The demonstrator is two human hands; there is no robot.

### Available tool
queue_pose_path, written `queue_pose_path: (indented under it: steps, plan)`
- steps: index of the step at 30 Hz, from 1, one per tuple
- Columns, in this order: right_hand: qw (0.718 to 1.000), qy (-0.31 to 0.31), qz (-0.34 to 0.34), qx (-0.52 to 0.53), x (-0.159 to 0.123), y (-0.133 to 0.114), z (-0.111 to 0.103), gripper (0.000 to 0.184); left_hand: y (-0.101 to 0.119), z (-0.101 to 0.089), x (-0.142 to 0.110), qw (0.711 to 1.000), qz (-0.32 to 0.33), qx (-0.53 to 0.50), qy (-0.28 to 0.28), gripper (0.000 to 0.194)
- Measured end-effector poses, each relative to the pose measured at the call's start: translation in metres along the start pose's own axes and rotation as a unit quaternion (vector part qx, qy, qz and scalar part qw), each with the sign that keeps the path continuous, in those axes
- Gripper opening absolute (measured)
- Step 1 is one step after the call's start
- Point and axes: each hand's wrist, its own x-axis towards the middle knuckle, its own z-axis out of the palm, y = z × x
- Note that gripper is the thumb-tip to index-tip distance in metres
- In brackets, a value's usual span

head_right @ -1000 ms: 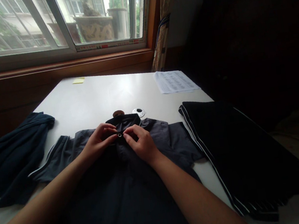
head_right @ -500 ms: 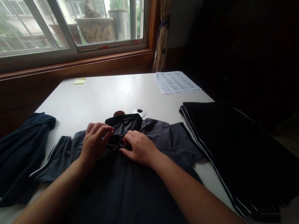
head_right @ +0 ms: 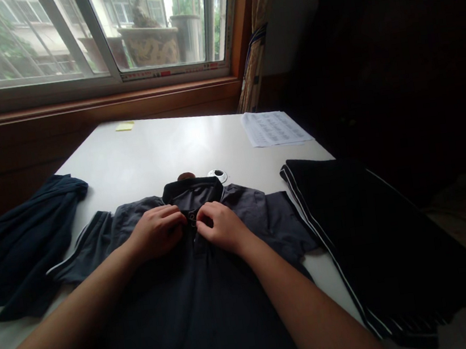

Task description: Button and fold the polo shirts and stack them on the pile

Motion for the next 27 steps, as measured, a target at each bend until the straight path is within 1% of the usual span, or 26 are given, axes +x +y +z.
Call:
queue_pose_path:
  steps: [3,6,10,16,19,23,27]
  plan:
    - [1.000,0.006,0.014,0.001,0.001,0.000,0.000,0.010,-0.001,0.000,0.002,0.999,0.006,0.023,-0.021,0.013]
    - [1.000,0.015,0.025,-0.003,0.001,0.000,-0.001,0.010,-0.001,0.002,0.002,0.999,0.014,0.034,-0.024,0.013]
    - [0.999,-0.001,0.031,-0.020,0.002,-0.001,-0.002,0.013,-0.001,0.006,0.002,0.997,0.028,0.063,-0.034,0.019]
    - [0.999,-0.010,0.033,-0.041,0.002,-0.003,-0.002,0.011,-0.001,0.008,0.003,0.992,0.046,0.105,-0.051,0.017]
    - [0.998,-0.019,0.050,-0.016,0.004,-0.002,-0.006,0.011,0.001,0.007,0.004,0.989,0.058,0.125,-0.060,0.016]
    - [0.994,-0.038,0.090,0.047,0.005,0.005,-0.014,0.007,0.004,0.004,0.005,0.985,0.068,0.141,-0.066,0.015]
    - [0.989,-0.060,0.106,0.085,0.006,0.013,-0.019,0.009,0.005,0.005,0.005,0.984,0.069,0.147,-0.074,0.017]
